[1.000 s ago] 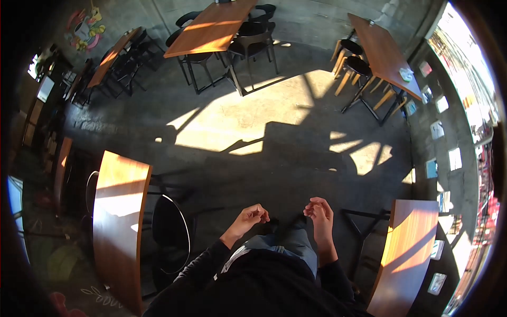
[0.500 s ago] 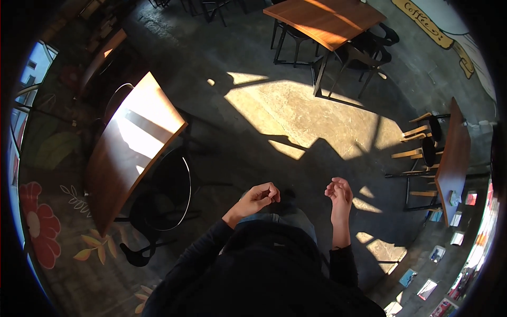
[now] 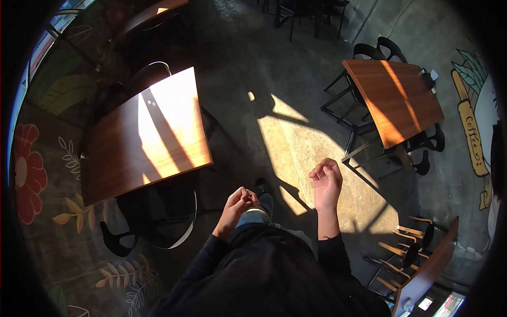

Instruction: Picking up wooden stools and placing them upside down on top of dining tables in a cafe setting.

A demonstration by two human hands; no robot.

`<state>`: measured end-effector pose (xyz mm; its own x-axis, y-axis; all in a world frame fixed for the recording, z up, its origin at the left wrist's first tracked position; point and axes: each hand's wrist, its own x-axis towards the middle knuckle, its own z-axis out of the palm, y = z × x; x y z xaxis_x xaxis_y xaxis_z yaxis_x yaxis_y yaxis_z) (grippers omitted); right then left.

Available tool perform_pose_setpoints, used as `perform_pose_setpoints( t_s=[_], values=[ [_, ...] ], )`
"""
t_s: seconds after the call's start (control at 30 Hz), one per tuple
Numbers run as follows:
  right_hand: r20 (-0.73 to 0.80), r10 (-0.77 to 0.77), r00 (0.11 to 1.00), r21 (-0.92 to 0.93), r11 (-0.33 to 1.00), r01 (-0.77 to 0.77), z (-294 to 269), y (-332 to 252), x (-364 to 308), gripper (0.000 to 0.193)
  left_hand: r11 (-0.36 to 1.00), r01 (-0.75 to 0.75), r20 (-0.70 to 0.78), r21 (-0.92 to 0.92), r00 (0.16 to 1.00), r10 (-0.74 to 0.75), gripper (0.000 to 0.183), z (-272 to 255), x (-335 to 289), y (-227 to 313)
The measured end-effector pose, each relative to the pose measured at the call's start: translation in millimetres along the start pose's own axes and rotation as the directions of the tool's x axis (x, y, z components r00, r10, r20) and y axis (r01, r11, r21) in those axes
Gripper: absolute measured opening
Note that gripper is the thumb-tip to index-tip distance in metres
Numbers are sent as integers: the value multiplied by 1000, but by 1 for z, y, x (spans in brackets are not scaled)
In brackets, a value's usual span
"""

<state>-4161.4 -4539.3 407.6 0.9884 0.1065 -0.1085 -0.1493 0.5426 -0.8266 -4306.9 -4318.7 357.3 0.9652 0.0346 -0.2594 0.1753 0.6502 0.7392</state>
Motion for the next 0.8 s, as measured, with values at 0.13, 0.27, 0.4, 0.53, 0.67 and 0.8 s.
perform_pose_setpoints(
  t_s=[0.13,0.27,0.4,0.53,0.67,0.8],
  values=[
    [-12,23,1000,-109,994,-25,12,-1,76,15,987,-113,97,110,990,102,12,-5,88,56],
    [-62,-44,997,-169,985,33,13,-15,138,12,962,-154,134,226,983,126,11,-6,169,109],
    [-166,-5,986,-179,984,-25,-3,-2,202,12,947,-203,202,248,967,155,15,0,249,143],
    [-236,52,970,-156,984,-91,1,16,287,12,927,-243,233,286,956,179,14,-2,324,176],
    [-115,63,991,-153,985,-80,40,18,402,14,921,-226,9,318,972,236,12,-12,386,203],
    [98,110,989,-216,973,-87,95,22,514,14,934,-273,-51,231,955,292,11,-21,428,225]
  ],
)
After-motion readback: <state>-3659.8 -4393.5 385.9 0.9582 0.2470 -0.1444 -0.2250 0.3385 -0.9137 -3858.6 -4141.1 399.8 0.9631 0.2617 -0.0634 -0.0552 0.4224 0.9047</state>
